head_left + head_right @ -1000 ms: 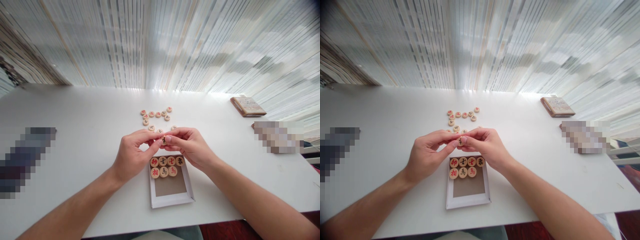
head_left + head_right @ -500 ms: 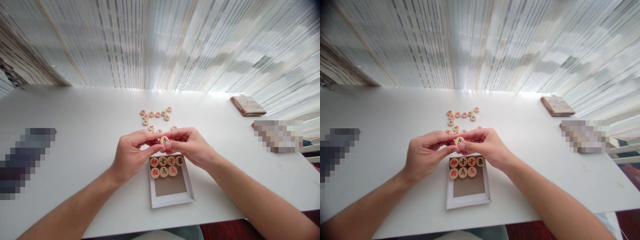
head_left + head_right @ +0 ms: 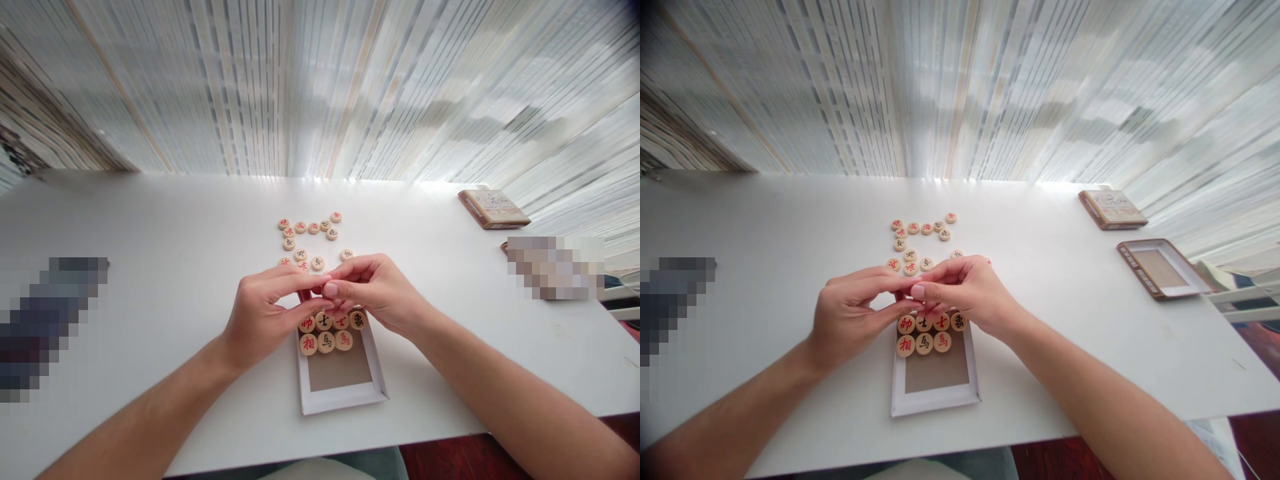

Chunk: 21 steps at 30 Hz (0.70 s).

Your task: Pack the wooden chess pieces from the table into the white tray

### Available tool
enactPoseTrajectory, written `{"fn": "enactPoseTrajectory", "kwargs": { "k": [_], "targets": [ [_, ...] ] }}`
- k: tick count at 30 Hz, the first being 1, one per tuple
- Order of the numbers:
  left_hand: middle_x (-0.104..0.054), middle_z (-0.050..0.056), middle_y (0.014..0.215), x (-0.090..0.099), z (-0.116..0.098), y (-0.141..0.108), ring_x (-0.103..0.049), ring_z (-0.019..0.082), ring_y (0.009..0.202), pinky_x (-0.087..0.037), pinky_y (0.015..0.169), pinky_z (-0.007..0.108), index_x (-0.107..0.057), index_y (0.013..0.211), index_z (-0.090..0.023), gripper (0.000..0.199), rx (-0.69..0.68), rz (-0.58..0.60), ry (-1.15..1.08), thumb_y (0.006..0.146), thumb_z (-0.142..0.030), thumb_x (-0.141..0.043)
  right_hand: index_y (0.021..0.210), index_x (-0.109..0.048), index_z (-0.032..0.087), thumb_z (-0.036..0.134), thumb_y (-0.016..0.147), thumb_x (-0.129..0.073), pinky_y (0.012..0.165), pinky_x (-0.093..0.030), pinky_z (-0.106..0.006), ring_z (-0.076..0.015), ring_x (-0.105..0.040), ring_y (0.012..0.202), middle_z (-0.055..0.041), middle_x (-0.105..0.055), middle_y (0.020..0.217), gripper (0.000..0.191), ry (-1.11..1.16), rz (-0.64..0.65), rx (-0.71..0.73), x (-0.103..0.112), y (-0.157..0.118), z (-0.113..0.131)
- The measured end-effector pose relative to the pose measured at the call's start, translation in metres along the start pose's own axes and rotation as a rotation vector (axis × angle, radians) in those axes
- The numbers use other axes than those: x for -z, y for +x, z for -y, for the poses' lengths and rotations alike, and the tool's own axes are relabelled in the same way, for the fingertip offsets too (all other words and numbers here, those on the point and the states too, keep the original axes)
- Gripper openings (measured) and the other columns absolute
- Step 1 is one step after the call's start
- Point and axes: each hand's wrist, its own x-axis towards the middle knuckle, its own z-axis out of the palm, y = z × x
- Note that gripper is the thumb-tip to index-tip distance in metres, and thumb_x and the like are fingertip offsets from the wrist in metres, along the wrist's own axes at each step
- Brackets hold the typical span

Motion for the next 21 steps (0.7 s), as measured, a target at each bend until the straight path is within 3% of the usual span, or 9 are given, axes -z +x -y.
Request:
{"fn": "enactPoseTrajectory", "kwargs": {
  "k": [6, 11, 17, 21],
  "targets": [
    [-0.086, 0.003, 0.094, -0.0004, 0.0017, -0.0008, -0.076, 0.016, 0.079, -0.062, 0.071, 0.028, -0.088, 0.112, -0.025, 0.032, 0.064, -0.012, -0.032, 0.085, -0.007, -0.091, 0.09, -0.09, 0.018, 0.035, 0.078, -0.101, 0.062, -0.066, -0.018, -0.0135, -0.079, 0.064, -0.0054, -0.084, 0.076, 0.024, -0.008, 0.017, 0.055, 0.0008, 0.0015, 0.0],
    [-0.086, 0.004, 0.098, -0.0023, 0.0015, -0.0017, -0.077, 0.018, 0.084, -0.066, 0.076, 0.03, -0.088, 0.111, -0.025, 0.031, 0.174, -0.053, -0.122, 0.084, -0.01, -0.092, 0.102, -0.091, 0.02, 0.039, 0.083, -0.097, 0.064, -0.067, -0.023, -0.0148, -0.078, 0.068, -0.0068, -0.084, 0.08, 0.028, 0.018, 0.067, 0.1, 0.0042, 0.0026, 0.0003],
    [-0.086, 0.005, 0.097, -0.0027, -0.0011, -0.0007, -0.079, 0.02, 0.083, -0.069, 0.079, 0.034, -0.089, 0.108, -0.024, 0.025, 0.283, -0.074, -0.203, 0.085, -0.02, -0.094, 0.115, -0.089, 0.024, 0.03, 0.083, -0.097, 0.069, -0.066, -0.024, -0.0145, -0.078, 0.073, -0.005, -0.084, 0.086, 0.033, 0.018, 0.118, 0.126, 0.0082, 0.0033, -0.0019],
    [-0.087, 0.005, 0.094, -0.0006, -0.002, -0.0007, -0.079, 0.022, 0.08, -0.068, 0.074, 0.037, -0.09, 0.107, -0.029, 0.024, 0.245, -0.081, -0.131, 0.084, -0.031, -0.096, 0.114, -0.089, 0.023, 0.023, 0.08, -0.099, 0.07, -0.065, -0.023, -0.0127, -0.077, 0.071, -0.0041, -0.085, 0.085, 0.036, 0.04, 0.122, 0.095, 0.0075, 0.0015, -0.0032]
  ]
}}
